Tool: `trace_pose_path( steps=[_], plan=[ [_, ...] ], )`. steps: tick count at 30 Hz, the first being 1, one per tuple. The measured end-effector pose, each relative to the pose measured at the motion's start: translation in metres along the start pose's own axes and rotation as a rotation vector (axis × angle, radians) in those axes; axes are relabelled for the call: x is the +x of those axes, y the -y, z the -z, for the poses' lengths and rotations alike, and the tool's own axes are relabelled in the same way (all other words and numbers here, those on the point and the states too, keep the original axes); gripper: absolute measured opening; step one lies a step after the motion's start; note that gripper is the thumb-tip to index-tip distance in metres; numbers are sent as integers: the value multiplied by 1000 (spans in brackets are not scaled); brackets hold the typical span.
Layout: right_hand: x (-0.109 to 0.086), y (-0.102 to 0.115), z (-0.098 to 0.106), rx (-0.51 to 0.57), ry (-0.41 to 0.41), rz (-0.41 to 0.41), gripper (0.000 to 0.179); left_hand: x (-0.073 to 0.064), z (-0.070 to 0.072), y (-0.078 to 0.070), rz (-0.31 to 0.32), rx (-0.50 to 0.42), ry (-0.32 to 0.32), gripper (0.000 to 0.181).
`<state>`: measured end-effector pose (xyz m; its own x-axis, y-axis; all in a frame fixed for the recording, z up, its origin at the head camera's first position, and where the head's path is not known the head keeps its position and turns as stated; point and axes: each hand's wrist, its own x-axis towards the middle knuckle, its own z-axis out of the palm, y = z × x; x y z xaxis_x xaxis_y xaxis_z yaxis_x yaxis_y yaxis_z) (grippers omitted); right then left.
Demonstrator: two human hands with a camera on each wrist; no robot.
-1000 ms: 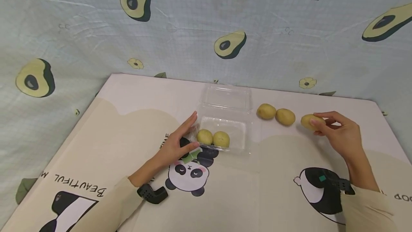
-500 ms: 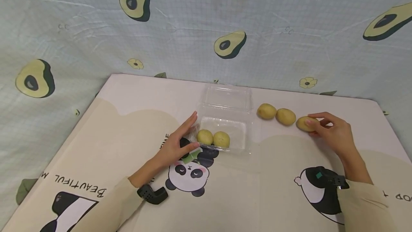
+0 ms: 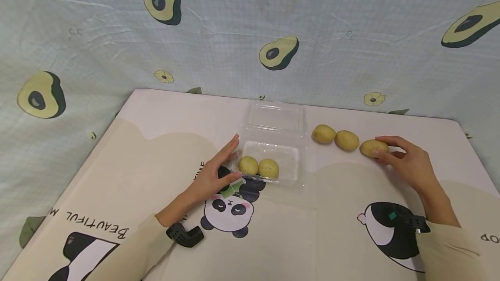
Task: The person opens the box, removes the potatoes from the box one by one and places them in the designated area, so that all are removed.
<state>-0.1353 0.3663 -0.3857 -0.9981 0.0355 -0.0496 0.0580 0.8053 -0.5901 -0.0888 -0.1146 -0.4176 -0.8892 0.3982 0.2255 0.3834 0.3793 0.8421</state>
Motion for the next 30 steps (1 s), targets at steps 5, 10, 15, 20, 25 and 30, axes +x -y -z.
trace_pose_path(
  steps=[5, 10, 15, 20, 25, 30],
  plan=[
    [1, -3, -4, 18, -17, -16, 59, 0, 0, -1, 2, 5, 3, 85],
    [1, -3, -7, 6, -6, -16, 63, 1, 0, 0, -6, 11, -1, 83],
    [0, -4, -8, -8, -8, 17, 61, 1, -1, 1, -5, 19, -2, 86],
    [0, -2, -11, -8, -21, 32, 60, 0, 0, 0, -7, 21, -6, 88],
    [2, 0, -11, -23, -7, 30, 62, 0, 0, 0, -8, 14, -6, 85],
    [3, 0, -12, -21, 26, 30, 63, 0, 0, 0, -9, 6, -3, 83]
  ],
)
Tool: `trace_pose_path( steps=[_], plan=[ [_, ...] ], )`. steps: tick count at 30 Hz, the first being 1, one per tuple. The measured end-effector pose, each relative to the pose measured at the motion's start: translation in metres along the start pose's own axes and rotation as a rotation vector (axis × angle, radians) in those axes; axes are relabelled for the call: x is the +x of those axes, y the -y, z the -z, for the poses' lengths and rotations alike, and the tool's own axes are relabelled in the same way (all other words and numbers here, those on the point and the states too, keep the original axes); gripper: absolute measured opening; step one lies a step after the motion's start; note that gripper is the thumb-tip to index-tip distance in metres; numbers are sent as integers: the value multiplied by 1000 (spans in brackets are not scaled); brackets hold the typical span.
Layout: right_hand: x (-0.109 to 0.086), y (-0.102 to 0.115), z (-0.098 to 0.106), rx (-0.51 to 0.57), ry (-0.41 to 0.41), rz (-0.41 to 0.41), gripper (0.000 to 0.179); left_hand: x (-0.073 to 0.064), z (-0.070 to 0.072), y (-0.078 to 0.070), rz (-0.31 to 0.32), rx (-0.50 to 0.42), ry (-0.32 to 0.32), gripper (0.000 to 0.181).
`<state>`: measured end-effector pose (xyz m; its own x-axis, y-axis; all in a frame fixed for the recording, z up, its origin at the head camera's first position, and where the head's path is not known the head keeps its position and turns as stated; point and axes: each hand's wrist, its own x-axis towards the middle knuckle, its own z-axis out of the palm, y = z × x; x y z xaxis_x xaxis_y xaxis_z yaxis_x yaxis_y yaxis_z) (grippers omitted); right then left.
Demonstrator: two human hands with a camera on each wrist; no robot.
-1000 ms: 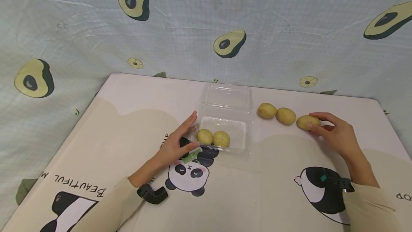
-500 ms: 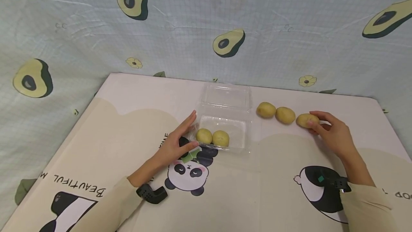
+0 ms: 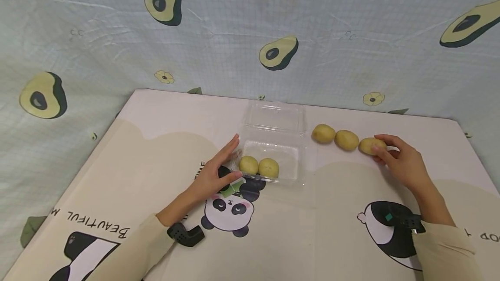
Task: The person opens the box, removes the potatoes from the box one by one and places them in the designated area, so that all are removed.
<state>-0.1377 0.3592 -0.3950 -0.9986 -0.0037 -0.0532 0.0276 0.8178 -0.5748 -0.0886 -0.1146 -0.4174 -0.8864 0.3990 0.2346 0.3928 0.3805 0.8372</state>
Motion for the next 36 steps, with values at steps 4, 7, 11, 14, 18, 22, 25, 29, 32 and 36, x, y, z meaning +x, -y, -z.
trace_pose_path(
  steps=[4, 7, 11, 14, 18, 22, 25, 29, 32, 36],
  plan=[
    [0, 1, 1, -18, 14, 4, 62, 0, 0, 0, 6, 2, 1, 82],
    [0, 1, 2, -26, 6, 17, 61, 0, 0, -1, 9, 2, 2, 82],
    [-2, 0, 2, -2, -6, 25, 60, 0, 0, -1, 4, 2, 0, 83],
    [-2, -1, 2, 9, -7, 16, 60, 0, 0, 0, 1, 1, -2, 83],
    [-2, 0, 3, 8, -2, 15, 60, 0, -1, 1, -3, 2, -3, 84],
    [-3, 2, 5, 11, 13, 16, 59, 0, -1, 2, -6, 4, -3, 86],
    [-4, 4, 8, 20, 22, 21, 59, 1, -1, 2, -8, 1, -3, 85],
    [-6, 8, 12, 23, 3, 34, 56, 1, 0, 1, -5, 0, -3, 84],
    [-7, 13, 16, 10, -35, 36, 54, 1, 0, 1, -3, 2, -1, 85],
    [-9, 24, 20, -27, -102, 24, 54, 1, 0, 0, 1, 6, 1, 86]
  ],
)
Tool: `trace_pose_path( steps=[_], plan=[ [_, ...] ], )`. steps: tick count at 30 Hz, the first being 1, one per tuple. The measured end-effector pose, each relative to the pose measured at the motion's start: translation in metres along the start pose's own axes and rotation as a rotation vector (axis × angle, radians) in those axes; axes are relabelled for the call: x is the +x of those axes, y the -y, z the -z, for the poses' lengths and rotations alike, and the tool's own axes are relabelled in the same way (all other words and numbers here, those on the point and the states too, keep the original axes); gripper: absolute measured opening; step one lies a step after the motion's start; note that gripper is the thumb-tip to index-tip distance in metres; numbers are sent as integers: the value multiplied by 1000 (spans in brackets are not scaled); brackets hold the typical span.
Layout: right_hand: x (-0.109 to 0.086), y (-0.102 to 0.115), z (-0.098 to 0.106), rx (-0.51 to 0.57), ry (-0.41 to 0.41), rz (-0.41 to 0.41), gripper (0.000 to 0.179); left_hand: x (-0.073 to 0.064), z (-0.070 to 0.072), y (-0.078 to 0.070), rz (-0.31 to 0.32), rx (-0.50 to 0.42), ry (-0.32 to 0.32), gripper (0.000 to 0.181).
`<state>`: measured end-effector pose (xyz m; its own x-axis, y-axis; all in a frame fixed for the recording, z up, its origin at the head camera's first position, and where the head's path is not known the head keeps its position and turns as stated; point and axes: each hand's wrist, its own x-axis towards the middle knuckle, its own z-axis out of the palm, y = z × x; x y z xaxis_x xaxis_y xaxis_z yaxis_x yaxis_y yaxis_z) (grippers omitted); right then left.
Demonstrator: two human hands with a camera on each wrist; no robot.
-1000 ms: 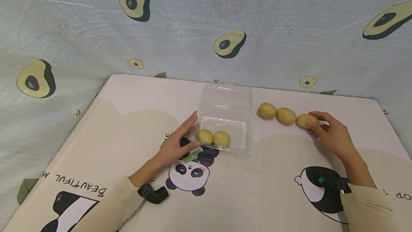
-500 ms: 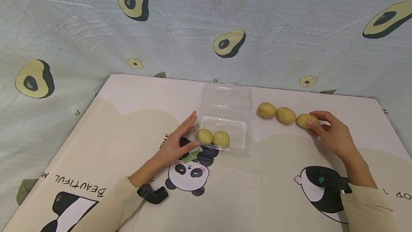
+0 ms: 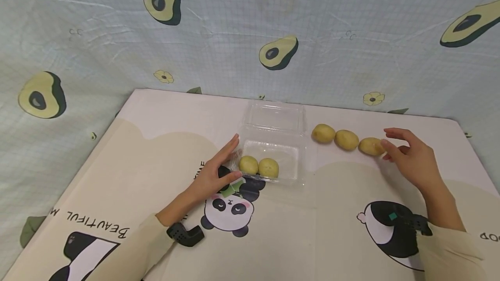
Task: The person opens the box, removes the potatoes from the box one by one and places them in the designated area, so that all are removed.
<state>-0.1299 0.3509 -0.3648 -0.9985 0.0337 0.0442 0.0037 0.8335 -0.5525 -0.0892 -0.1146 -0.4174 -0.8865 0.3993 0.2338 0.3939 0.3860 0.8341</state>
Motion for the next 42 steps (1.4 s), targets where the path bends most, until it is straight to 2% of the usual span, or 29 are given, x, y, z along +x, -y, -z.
trace_pose_path(
  steps=[5, 8, 13, 16, 20, 24, 34, 38, 42],
  plan=[
    [-4, 19, 3, -9, -65, -24, 53, 0, 0, 0, -2, -1, -3, 85],
    [-7, 33, 4, 14, -112, -2, 48, -1, 0, 0, -5, -2, -5, 84],
    [-12, 57, 5, 97, -183, 110, 40, -1, 0, 0, -2, 1, -4, 86],
    [-16, 71, 5, 170, -190, 194, 36, -1, 0, 0, -2, 0, -2, 88],
    [-20, 85, 0, 215, -178, 282, 37, 0, -1, 0, -3, 0, -1, 89],
    [-23, 99, -8, 235, -155, 373, 46, 0, -1, 0, -11, -1, -2, 88],
    [-25, 132, -35, 298, -26, 630, 61, 0, 0, 1, -15, -12, -3, 84],
    [-26, 141, -49, 330, 30, 656, 60, 0, 0, 0, -12, -11, -2, 83],
    [-26, 148, -61, 307, 60, 646, 53, 0, 0, 0, -9, -10, -2, 82]
  ],
)
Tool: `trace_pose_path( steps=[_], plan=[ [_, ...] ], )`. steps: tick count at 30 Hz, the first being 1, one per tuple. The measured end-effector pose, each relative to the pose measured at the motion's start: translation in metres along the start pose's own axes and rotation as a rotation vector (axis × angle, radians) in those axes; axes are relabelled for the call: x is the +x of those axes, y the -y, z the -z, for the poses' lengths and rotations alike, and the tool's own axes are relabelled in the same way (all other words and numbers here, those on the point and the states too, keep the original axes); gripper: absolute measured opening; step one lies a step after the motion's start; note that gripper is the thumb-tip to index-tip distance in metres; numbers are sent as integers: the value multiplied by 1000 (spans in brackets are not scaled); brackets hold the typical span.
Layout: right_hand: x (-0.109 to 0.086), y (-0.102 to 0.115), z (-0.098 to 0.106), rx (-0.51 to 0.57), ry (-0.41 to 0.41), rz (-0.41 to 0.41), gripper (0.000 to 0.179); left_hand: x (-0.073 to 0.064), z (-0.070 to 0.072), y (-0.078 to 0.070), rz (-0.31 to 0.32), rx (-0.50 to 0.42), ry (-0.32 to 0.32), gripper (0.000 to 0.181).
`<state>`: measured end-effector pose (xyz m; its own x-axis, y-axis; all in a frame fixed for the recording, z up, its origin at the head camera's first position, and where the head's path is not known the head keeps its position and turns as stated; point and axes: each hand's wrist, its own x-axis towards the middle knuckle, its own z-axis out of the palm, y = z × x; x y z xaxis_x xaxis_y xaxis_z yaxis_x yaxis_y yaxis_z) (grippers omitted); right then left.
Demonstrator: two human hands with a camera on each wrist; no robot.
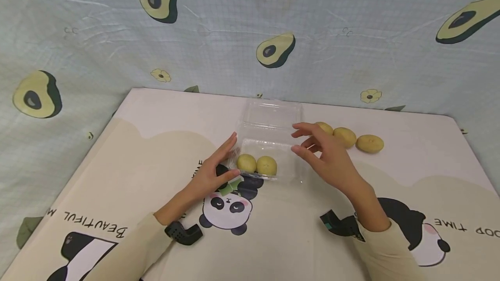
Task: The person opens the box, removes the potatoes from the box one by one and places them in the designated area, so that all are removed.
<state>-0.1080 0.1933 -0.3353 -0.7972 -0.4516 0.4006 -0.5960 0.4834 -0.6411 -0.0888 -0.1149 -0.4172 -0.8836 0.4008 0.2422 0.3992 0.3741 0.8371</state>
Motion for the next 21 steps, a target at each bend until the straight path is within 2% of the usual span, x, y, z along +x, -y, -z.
trace_pose_path(
  steps=[8, 16, 21],
  plan=[
    [9, -1, -25, -18, 123, 16, 39, 0, -1, 1, 9, 9, 2, 83],
    [17, -2, -39, 2, 231, -3, 37, 0, 0, 1, 13, 5, 5, 82],
    [20, -5, -46, -26, 275, -18, 37, 1, 0, 1, 16, 7, 8, 83]
  ],
)
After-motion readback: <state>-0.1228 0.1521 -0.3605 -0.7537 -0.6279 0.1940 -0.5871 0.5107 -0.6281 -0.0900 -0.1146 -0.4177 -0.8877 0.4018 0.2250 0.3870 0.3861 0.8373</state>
